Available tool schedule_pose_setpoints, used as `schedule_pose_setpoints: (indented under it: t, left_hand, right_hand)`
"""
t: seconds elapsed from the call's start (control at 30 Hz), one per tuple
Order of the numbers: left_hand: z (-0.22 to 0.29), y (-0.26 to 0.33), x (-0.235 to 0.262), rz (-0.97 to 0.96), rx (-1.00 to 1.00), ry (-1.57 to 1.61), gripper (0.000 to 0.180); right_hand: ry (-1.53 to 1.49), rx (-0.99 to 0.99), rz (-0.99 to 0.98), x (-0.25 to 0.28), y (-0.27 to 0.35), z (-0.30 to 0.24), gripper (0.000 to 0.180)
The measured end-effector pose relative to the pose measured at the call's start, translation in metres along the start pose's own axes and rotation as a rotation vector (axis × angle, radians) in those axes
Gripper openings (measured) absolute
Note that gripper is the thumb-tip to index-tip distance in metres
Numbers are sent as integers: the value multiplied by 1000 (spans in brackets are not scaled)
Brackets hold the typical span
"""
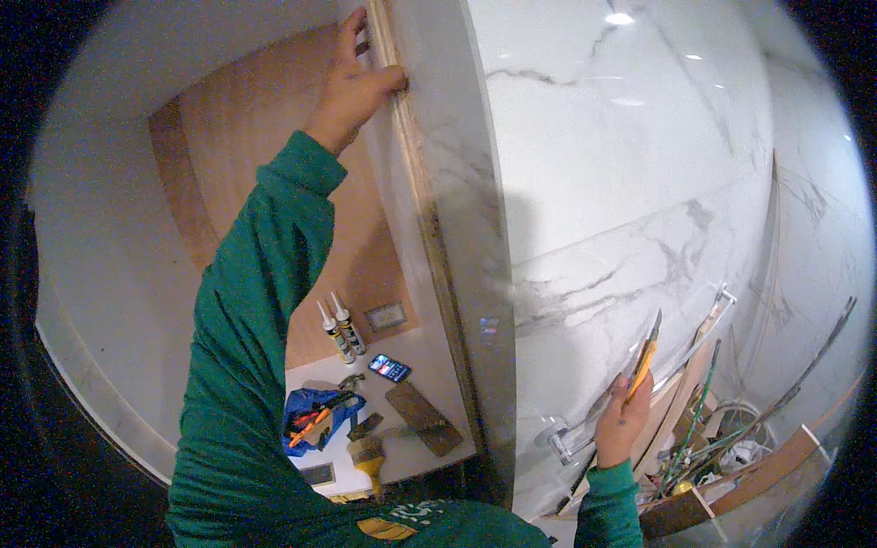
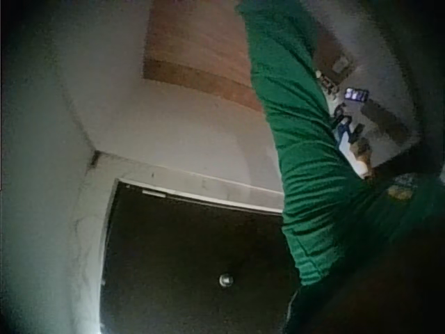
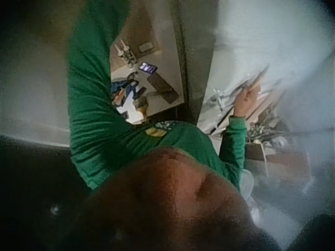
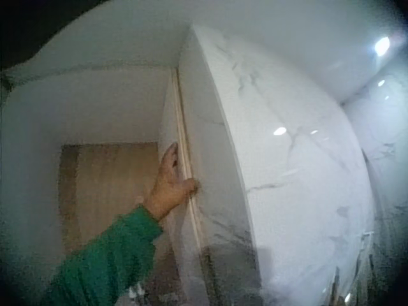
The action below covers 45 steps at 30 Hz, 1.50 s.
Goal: The person uses a utility knife to cut along the edge of a marble-patterned wall panel and a wooden trim piece. They then use a metal scraper to remove excess material from the seam between the panel and the trim. The person repeatedly switches between the knife and the scraper to refine the edge of the wall panel.
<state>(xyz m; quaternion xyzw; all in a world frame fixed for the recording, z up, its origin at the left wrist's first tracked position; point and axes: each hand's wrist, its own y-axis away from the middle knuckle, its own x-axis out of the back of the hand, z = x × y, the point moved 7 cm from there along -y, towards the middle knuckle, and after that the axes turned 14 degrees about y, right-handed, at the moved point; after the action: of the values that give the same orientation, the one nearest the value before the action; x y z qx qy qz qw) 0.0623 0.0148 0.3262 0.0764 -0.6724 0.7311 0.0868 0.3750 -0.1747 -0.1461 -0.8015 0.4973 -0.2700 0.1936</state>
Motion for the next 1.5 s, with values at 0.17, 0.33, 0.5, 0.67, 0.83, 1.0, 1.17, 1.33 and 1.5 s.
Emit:
schedule_pose_setpoints:
  t: [0.17,0.33,0.5,0.67,0.83,1.0,1.17,1.33,1.5]
  left_hand:
    - [-13,-15,19,61,45,2,90]
    - [-14,-21,16,59,54,-9,90]
    - [21,-14,8,-17,286,99,99]
    - [16,-17,4,10,305,14,101]
    - [16,-14,6,-49,302,86,101]
    - [28,-5,9,-114,369,-73,106]
    - [17,-2,10,-102,392,-12,109]
    - [38,5,-2,-76,352,50,108]
    - [15,-16,1,-78,172,-125,105]
  right_hand:
    - [37,24,28,-5,-2,4,38]
    - [14,-74,-16,0,0,-2,39]
    - [-9,-36,7,-4,2,13,40]
    - [18,36,88,0,2,4,33]
    - [47,94,95,0,-2,4,33]
    - [40,35,40,-2,-1,6,37]
    - [-52,-17,19,-2,1,-1,40]
    - [0,-2,45,-1,1,7,41]
    - [-26,-29,13,-2,0,3,41]
